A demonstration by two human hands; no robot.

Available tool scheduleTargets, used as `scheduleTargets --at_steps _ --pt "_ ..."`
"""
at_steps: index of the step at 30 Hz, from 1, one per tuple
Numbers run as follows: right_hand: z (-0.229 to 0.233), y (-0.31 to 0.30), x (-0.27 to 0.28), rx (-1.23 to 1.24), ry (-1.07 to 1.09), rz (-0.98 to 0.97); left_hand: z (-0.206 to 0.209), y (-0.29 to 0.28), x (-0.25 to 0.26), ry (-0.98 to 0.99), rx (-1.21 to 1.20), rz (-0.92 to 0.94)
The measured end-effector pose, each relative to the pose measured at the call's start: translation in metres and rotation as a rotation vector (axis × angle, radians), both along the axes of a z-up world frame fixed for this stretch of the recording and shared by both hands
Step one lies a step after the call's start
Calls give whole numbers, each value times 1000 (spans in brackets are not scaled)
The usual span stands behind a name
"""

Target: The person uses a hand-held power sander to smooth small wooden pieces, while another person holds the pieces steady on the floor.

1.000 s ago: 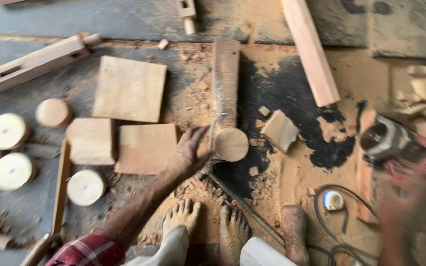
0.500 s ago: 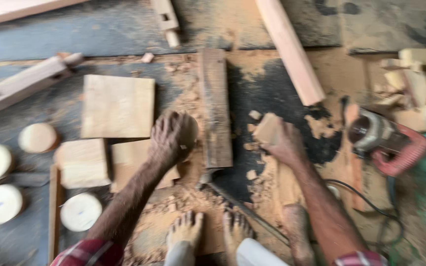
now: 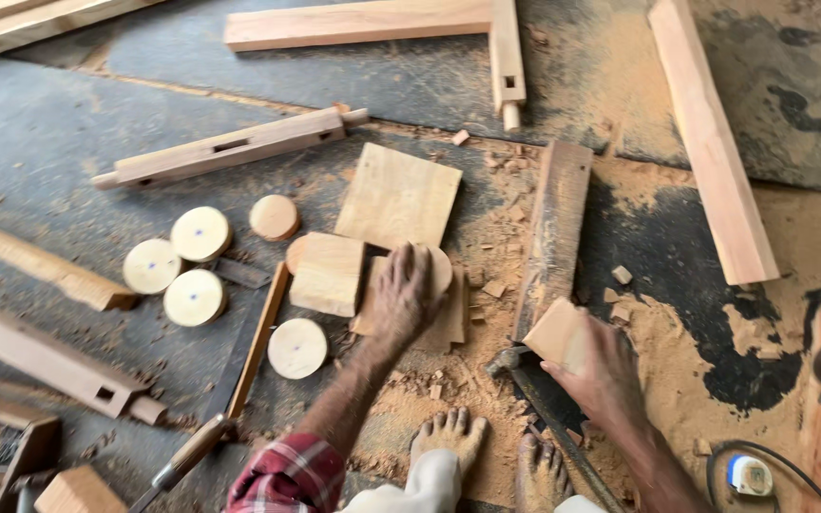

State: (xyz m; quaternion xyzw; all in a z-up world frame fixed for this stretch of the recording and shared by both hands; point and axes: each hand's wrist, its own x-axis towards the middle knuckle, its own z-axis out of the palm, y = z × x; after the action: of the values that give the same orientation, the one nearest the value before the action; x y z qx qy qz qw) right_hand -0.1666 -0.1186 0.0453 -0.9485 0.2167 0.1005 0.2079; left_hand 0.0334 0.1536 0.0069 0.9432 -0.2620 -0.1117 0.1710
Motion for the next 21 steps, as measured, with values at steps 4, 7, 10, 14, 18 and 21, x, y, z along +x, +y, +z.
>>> scheduleTargets --at_steps 4,7,10,14,18,21 --pt "-20 0 16 -209 81 228 -17 18 -34 7 -69 40" --pt "-24 -3 13 -242 86 262 -20 37 -47 -115 -55 -26" --pt "-25 -5 6 -263 136 251 -26 61 -45 52 -148 -5" --pt "-13 4 -16 -175 110 163 -26 95 -16 11 -182 478" --pt "13 37 -18 -96 152 97 0 116 18 36 -16 557" --pt "30 79 -17 50 156 136 6 117 21 97 -38 527"
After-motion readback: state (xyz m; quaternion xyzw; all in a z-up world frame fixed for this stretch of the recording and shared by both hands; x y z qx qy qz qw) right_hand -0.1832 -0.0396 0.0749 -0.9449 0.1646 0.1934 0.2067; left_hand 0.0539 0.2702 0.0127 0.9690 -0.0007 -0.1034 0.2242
